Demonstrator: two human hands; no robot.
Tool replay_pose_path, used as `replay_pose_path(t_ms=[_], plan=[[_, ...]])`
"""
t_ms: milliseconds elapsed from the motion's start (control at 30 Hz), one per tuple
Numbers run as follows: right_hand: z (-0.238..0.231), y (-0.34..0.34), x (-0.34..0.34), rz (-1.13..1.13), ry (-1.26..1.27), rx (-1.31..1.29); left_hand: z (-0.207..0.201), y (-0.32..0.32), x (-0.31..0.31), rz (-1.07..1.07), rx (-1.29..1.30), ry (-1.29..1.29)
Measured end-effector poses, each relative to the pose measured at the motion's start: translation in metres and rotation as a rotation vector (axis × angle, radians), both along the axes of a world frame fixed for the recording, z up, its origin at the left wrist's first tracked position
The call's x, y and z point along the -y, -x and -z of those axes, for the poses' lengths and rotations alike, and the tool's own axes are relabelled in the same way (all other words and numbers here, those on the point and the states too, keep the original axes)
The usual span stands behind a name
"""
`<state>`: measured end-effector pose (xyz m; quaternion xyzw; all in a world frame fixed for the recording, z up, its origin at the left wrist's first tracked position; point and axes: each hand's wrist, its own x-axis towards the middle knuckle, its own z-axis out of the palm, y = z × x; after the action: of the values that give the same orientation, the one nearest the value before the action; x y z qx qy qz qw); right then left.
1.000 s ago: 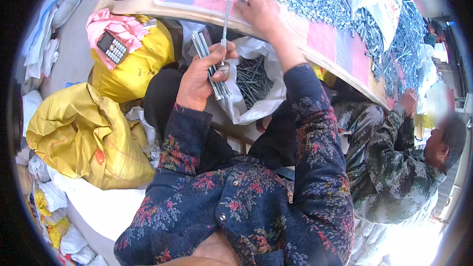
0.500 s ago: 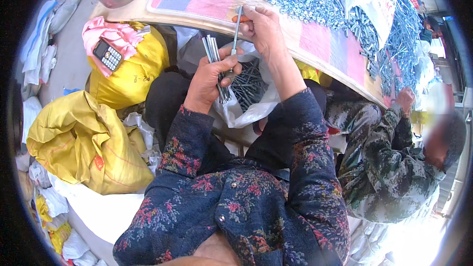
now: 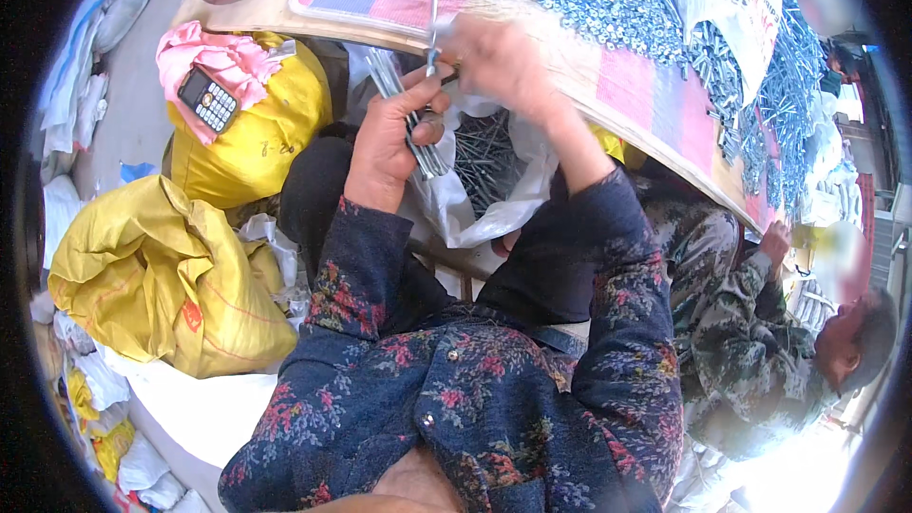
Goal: The person assembles hardware by picking up long metal rods and threading washers and nuts onto them by hand from the table.
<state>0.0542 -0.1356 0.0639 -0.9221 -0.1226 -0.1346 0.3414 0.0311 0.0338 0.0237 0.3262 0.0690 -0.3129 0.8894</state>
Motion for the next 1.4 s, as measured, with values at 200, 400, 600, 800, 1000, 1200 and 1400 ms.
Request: replay_pose_path(t_ms=[200, 400, 600, 800, 1000, 1200, 1400], plan=[[0.025, -0.089, 0.050, 0.438, 0.569, 0.321, -0.003, 0.002, 0.010, 0.014, 0.067, -0.059], [0.004, -0.051, 0.037, 0.406, -0.001, 0.002, 0.000, 0.009, 0.012, 0.048, 0.149, -0.126], [0.009, 0.022, 0.045, 0.233, -1.031, -0.139, -0.001, 0.026, 0.027, 0.259, 0.223, -0.143], [0.010, 0.059, 0.047, 0.413, -0.559, 0.180, 0.011, 0.046, 0.045, 0.399, 0.093, 0.016], [0.020, 0.077, 0.074, 0.445, -0.296, 0.262, 0.027, 0.054, 0.067, 0.346, 0.105, -0.148], [0.015, 0.076, 0.144, 0.648, -0.225, 0.266, 0.022, 0.047, 0.072, 0.270, 0.156, -0.136], [0.033, 0.026, 0.171, 0.909, 0.535, 0.030, 0.026, 0.044, 0.079, 0.211, 0.139, -0.177]])
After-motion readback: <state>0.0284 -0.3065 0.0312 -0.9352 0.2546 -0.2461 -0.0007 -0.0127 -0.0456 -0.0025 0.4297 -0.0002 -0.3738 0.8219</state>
